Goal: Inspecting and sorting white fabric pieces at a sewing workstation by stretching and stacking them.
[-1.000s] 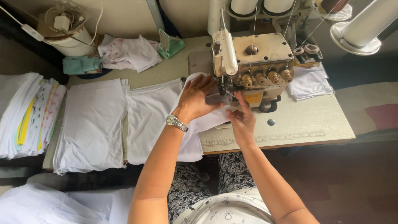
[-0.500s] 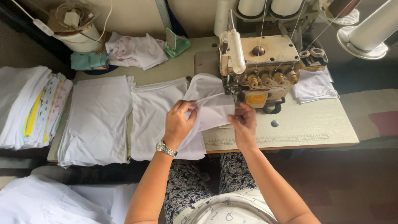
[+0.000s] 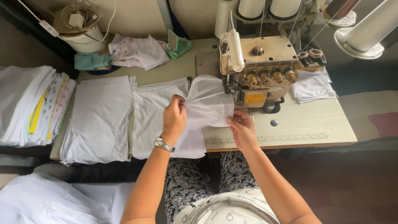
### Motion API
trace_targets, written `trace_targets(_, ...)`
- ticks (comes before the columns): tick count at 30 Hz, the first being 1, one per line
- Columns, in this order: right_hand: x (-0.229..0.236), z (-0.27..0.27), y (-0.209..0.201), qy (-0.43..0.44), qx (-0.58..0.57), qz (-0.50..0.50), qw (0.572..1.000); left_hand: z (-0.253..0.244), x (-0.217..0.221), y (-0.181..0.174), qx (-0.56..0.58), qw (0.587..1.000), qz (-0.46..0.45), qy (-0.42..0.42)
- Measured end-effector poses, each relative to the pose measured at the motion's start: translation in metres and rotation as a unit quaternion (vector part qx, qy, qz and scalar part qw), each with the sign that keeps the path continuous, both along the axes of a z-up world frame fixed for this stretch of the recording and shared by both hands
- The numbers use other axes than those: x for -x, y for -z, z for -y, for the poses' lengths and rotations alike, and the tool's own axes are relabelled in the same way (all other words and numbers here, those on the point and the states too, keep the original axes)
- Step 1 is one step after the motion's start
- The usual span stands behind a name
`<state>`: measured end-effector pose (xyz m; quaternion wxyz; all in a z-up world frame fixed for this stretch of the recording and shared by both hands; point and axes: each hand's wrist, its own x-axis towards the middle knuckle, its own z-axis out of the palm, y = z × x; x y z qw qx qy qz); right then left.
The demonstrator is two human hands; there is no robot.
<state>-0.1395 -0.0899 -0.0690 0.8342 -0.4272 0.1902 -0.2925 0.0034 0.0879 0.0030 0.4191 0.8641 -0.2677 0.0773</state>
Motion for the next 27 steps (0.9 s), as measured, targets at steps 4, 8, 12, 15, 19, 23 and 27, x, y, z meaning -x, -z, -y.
trace_targets(4,0.0,0.003,0.001,-0.022,-0.008,0.01,1.0,-0.016,0.01,-0.043,-0.087,0.995,-0.046,0.031)
trace_targets(8,0.001,0.008,0.003,-0.025,0.0,0.018,1.0,-0.041,0.01,-0.066,-0.286,0.955,0.06,0.049)
trace_targets(12,-0.006,0.02,0.035,-0.022,0.01,0.025,0.999,-0.068,0.026,-0.102,-0.361,0.927,0.098,0.018)
trace_targets(15,-0.004,0.026,0.033,-0.019,0.015,0.019,1.0,-0.093,0.014,-0.086,-0.397,0.913,0.094,-0.028)
trace_targets(19,-0.001,0.018,0.019,-0.022,0.026,0.02,0.999,-0.104,0.007,-0.077,-0.344,0.926,0.143,-0.058)
trace_targets(23,0.003,0.008,0.002,-0.04,0.059,-0.009,0.997,-0.097,0.023,-0.095,-0.092,0.992,-0.089,-0.015)
trace_targets(27,0.001,0.014,0.004,-0.052,0.084,-0.017,0.995,-0.095,0.041,-0.138,-0.325,0.94,-0.098,0.015)
